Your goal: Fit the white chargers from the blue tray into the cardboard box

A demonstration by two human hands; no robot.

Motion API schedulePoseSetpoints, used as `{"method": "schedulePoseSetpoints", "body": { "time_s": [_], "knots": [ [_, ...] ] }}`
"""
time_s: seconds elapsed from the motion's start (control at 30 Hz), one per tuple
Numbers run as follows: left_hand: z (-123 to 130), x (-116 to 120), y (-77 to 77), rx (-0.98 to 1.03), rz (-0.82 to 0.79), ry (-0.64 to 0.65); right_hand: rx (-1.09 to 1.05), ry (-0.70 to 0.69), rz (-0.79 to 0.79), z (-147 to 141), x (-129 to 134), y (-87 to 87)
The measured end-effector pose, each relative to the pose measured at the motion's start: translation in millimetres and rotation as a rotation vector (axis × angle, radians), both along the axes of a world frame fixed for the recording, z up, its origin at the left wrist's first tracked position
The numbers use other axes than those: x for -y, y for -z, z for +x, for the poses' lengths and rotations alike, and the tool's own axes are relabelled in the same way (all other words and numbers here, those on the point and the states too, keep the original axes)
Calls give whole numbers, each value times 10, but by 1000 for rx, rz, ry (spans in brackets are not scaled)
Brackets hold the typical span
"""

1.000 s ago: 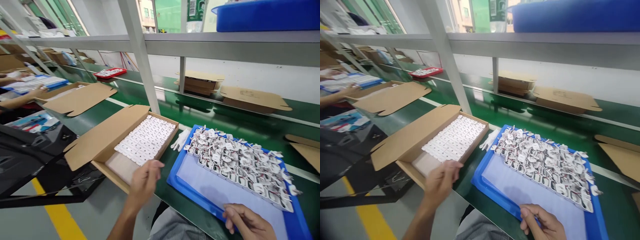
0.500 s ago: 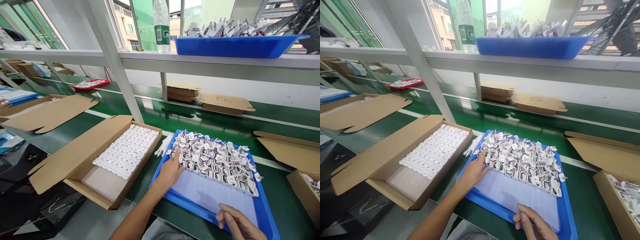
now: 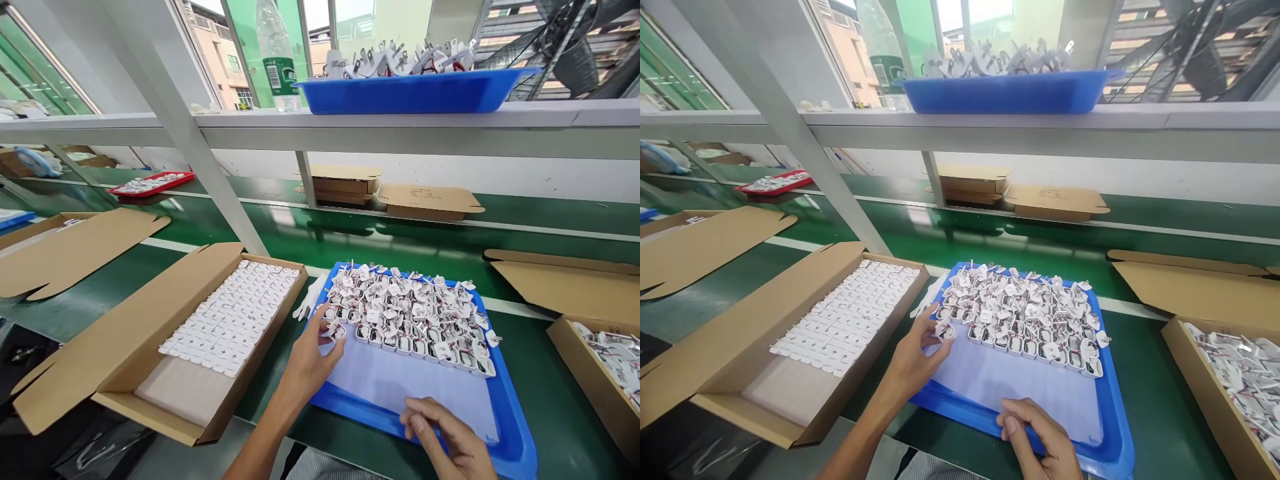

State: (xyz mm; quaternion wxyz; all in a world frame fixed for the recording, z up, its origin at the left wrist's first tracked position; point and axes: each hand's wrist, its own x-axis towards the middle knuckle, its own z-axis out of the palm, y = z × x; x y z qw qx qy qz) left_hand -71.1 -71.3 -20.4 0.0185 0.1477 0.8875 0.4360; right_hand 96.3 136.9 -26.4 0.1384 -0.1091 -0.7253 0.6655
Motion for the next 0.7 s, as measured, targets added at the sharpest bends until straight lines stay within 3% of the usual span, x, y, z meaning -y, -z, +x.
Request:
{"method": "schedulePoseSetpoints", "body": {
  "time_s": [0.1, 0.2, 0.37, 0.57, 0.7],
  "knots": [
    [343, -33, -58, 37, 369, 70, 13, -60, -48, -55, 46, 32],
    [637, -131, -48, 102, 517, 176, -59, -126, -117, -137, 175, 16],
    [768, -161, 65, 101, 506, 223, -67, -136, -211, -212, 354, 2],
    [784, -125, 142, -198, 386, 325, -85, -120, -280, -218, 429, 21],
    [842, -174, 113, -339, 385, 343, -128, -18, -163, -215, 515, 7]
  ]
}}
